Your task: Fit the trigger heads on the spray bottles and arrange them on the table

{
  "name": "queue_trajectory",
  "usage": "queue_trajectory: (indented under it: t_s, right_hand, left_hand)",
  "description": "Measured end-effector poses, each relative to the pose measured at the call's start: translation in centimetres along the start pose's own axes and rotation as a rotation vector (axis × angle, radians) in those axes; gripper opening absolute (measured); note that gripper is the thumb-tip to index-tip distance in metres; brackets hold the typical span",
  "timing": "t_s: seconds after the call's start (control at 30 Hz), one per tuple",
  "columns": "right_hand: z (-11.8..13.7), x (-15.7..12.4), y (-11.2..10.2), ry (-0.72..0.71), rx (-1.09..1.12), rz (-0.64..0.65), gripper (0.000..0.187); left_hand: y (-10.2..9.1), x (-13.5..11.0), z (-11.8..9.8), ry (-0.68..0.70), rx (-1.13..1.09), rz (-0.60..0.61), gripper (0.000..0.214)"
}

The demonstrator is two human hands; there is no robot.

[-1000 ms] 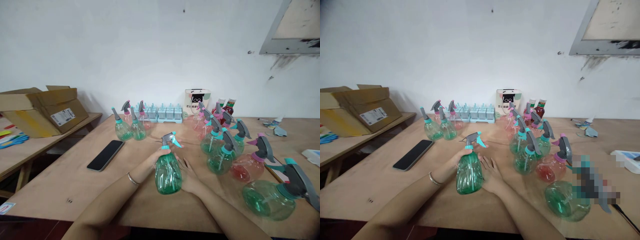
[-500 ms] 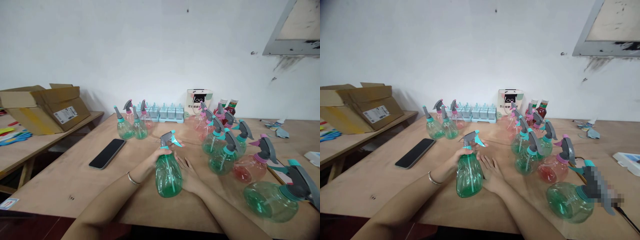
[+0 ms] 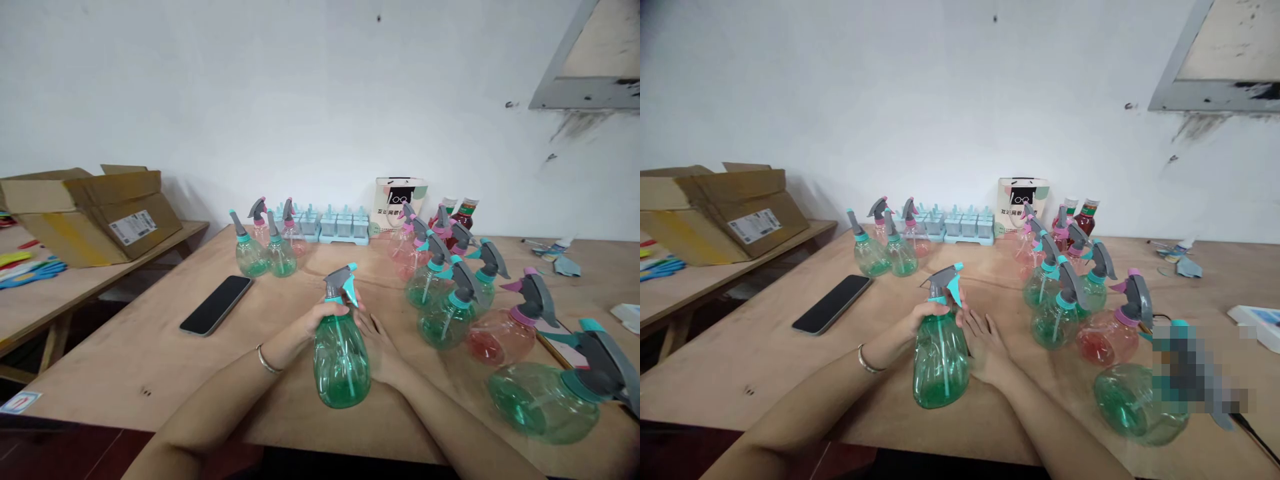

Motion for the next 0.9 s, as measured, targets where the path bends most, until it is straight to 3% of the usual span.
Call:
queue_trajectory:
  t_s: [0.17, 0.37, 0.47, 0.6, 0.9]
  right_hand:
    - [0.0, 0.0, 0.1, 0.004, -0.017, 0.004, 0.069]
    - [0.6, -0.1, -0.8, 0.020, -0.002, 0.009, 0.076]
    - [1.0, -0.2, -1.5, 0.044, 0.015, 0.034, 0.076]
    - [0.9, -0.2, -1.5, 0.023, 0.016, -0.009, 0.072]
    - [0.6, 0.1, -1.3, 0.024, 0.009, 0.002, 0.077]
  left_hand:
    - [0.1, 0.3, 0.1, 0.020, -0.026, 0.019, 0.050]
    - [-1.1, 0.5, 0.1, 0.016, -0.093, -0.043, 0.033]
    - [-1.2, 0.5, -0.2, 0.056, -0.050, 0.000, 0.028]
    - [-0.6, 0.7, -0.4, 0.061, 0.003, 0.045, 0.034]
    - [-1.3, 0.5, 0.2, -0.003, 0.074, -0.039, 0.036]
Point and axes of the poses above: each hand's wrist, its own x-axis towards the middle knuckle, its own y-axis out of the palm, z = x × y, the point moved 2 cm from there along x, towards the middle knuckle, and after that the axes turned 9 degrees about x, right-handed, at the moved point
